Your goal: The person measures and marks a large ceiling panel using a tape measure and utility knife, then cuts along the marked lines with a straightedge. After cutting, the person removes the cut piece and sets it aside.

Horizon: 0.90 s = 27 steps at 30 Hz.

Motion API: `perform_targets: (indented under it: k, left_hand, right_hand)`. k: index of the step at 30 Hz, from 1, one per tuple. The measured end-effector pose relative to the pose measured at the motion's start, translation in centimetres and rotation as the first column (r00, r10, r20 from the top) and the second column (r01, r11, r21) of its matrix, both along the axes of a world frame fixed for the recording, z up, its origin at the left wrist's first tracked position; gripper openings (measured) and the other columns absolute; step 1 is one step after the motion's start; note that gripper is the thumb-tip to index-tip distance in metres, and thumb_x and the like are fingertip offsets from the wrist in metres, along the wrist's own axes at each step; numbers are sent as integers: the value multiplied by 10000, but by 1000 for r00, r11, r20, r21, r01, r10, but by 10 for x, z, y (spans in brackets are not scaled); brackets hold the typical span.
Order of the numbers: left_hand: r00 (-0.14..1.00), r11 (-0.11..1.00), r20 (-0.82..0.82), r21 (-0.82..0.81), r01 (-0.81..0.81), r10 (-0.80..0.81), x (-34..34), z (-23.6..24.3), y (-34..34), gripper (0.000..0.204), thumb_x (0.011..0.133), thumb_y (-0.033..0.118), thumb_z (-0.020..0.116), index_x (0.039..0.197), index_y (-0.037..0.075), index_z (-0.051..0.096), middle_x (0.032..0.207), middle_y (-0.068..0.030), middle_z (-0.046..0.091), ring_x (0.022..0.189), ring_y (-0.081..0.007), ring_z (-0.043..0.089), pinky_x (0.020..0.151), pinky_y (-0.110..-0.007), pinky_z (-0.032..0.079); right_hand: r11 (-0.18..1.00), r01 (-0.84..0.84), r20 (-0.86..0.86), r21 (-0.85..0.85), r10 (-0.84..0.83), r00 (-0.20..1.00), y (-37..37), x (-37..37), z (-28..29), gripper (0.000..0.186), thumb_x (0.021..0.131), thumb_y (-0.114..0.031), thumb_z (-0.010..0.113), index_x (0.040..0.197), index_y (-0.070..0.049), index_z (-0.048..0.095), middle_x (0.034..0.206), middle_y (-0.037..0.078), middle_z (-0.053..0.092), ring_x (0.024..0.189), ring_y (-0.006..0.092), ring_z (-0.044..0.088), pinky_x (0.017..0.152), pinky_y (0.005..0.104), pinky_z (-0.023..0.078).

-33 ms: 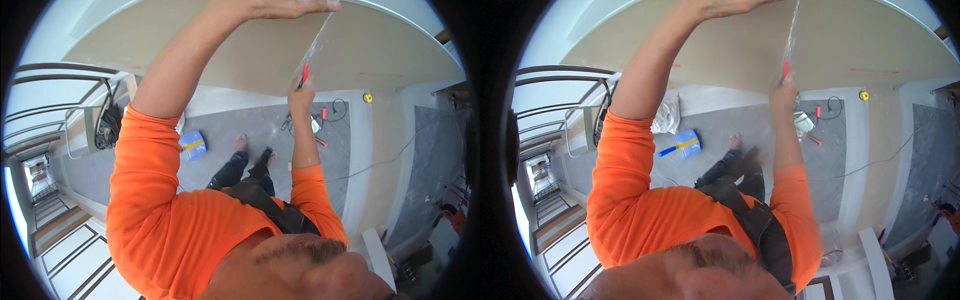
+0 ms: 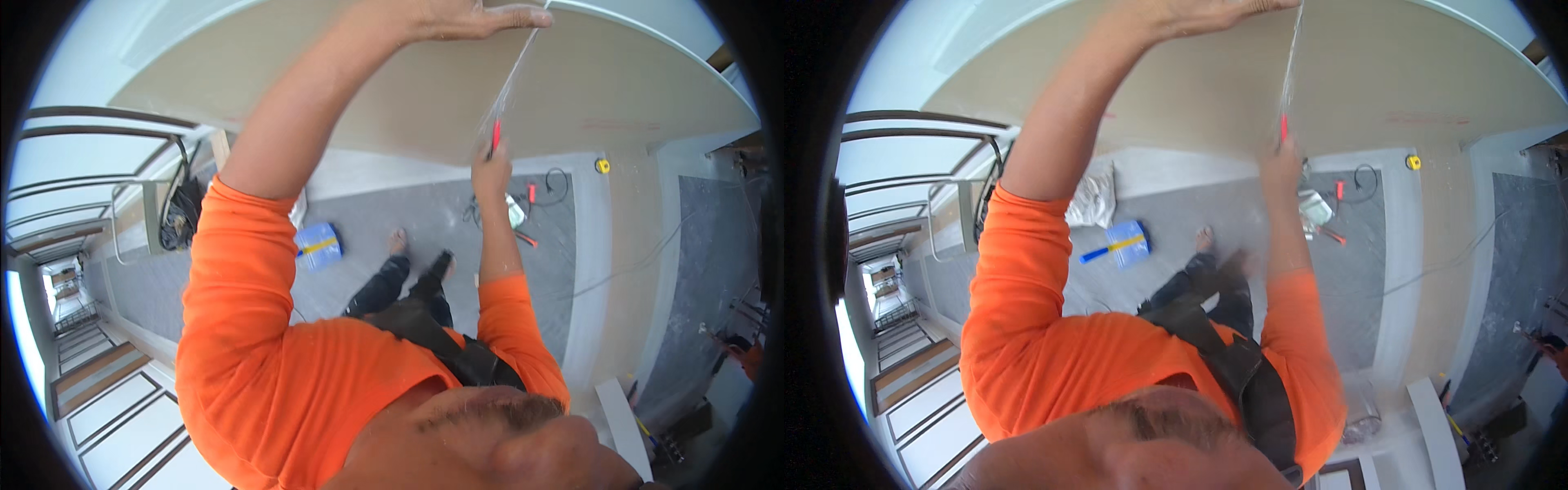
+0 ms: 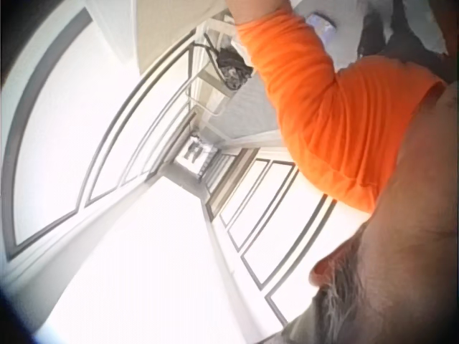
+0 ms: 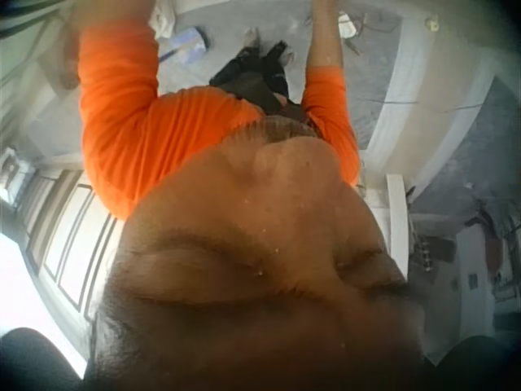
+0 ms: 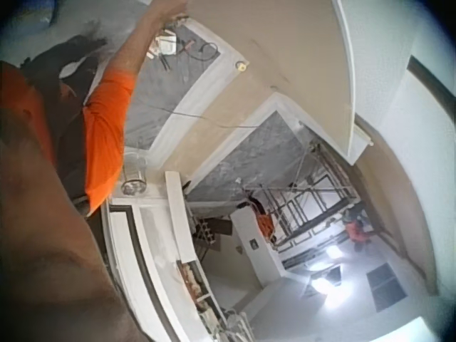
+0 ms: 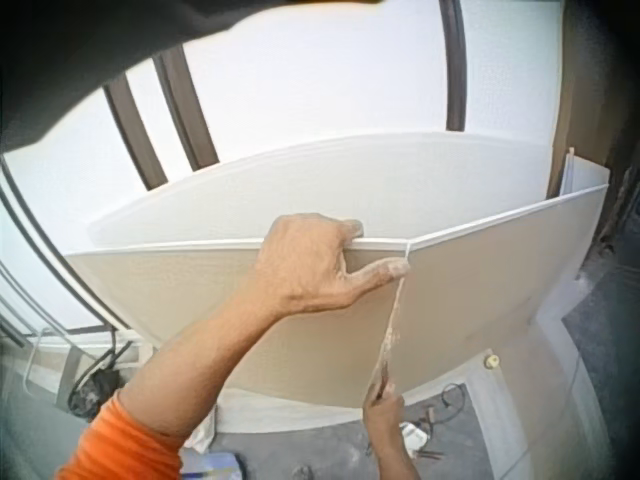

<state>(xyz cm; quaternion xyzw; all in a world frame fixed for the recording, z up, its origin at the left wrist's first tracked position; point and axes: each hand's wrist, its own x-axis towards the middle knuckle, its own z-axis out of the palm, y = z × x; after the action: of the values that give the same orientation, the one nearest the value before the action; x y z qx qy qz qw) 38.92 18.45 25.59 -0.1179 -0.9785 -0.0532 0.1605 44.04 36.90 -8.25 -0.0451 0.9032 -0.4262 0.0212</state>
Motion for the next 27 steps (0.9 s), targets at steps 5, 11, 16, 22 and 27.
perform_targets:
  k: [5,11,16,22,27]
  left_hand:
    - [942,983,-304,-154,101,-145,-27,1,26,427,938,419,622,898,0,696,771,-244,674,777,-412,687,721,-509,540]
    - [982,951,-110,251,180,-156,-17,-11,31,396,965,339,524,956,-14,702,812,-280,678,834,-449,676,818,-540,525]
    - [965,832,-239,510,218,-107,-55,-9,20,581,1031,436,398,1086,-50,712,977,-288,709,948,-416,676,877,-477,518]
    - [989,650,-145,750,126,-24,-55,-12,17,572,1043,419,386,1182,-54,677,1108,-286,684,1012,-414,639,935,-459,487]
    - [940,806,-323,523,277,-114,-57,-21,13,539,1040,400,402,1204,-36,673,1131,-293,659,1102,-416,598,997,-462,448]
  right_hand:
    - [969,-36,380,244,-61,923,111,120,-199,392,1026,-230,498,1350,-8,488,1042,309,671,989,490,648,831,513,507]
    - [988,23,-5,-155,-24,1000,80,77,-83,461,1069,-293,459,1410,17,491,1093,300,671,1016,478,647,837,493,507]
    - [934,-118,-279,-336,21,960,33,-7,142,393,1056,-206,499,1343,61,518,1213,305,638,1120,486,612,933,482,500]
    - [917,-207,-578,-340,-30,816,-2,-56,202,367,1048,-209,519,1311,45,546,1078,298,682,996,483,665,848,505,534]
    - [931,-177,-593,-320,-50,804,-16,-62,192,367,1039,-192,523,1332,29,527,1035,290,696,958,479,678,817,515,542]
